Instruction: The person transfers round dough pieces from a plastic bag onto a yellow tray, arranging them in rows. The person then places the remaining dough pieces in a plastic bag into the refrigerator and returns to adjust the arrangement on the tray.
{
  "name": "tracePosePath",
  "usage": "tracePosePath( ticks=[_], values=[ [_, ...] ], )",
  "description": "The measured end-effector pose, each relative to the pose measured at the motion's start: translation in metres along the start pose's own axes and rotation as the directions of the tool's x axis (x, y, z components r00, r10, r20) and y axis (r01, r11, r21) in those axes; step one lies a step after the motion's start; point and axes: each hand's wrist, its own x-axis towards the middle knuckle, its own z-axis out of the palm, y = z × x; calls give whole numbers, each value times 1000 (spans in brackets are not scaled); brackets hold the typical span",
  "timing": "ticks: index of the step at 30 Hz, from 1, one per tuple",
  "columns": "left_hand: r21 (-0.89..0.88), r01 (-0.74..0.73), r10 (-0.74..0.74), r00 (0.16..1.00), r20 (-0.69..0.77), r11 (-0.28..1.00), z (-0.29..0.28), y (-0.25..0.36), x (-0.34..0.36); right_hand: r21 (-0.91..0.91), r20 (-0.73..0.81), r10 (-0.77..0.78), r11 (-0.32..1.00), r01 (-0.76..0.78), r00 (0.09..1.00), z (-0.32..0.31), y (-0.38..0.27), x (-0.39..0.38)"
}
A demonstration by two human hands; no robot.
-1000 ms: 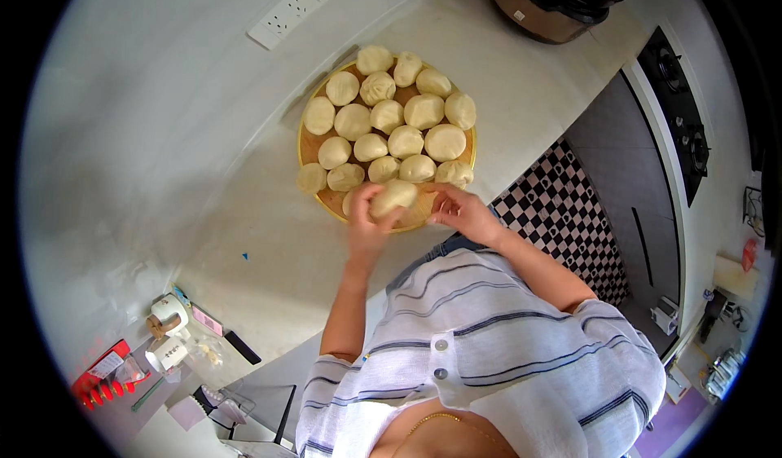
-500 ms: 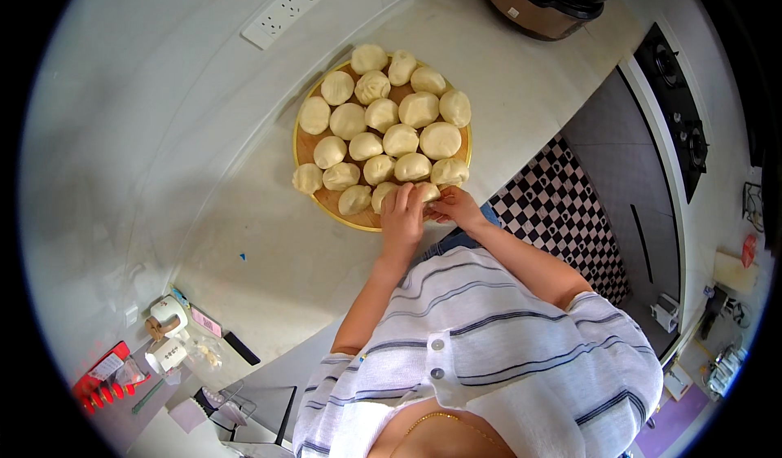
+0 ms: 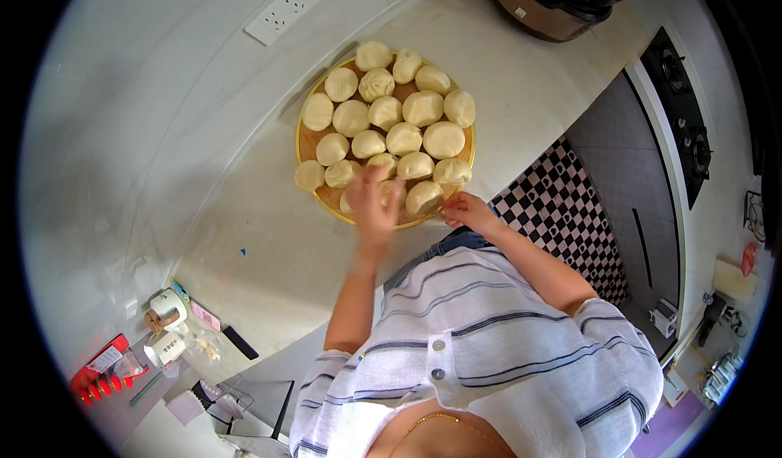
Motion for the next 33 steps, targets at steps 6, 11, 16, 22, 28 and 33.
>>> tracePosePath(
  ticks=[6,11,16,22,28,33],
  values=[
    [216,227,-144,928,-344,950,-24,-121,105,-139,85,-110,983,121,990,8,-8,-7],
    [169,294,-288,956,-56,941,-17,-181,139,-225,54,-200,952,207,978,8,-18,-5],
    [-289,482,-463,876,135,827,-25,-205,140,-262,7,-224,940,218,975,3,-21,-5],
    [-801,309,-579,813,-57,513,-75,-129,114,-316,8,-176,933,170,984,9,-27,-11],
    [-633,498,-576,812,100,593,-104,-63,-3,-317,53,-180,930,187,982,13,-19,-7],
    [-651,618,-661,714,230,441,-81,-41,-82,-370,49,-192,908,196,980,12,-21,-2]
  ],
)
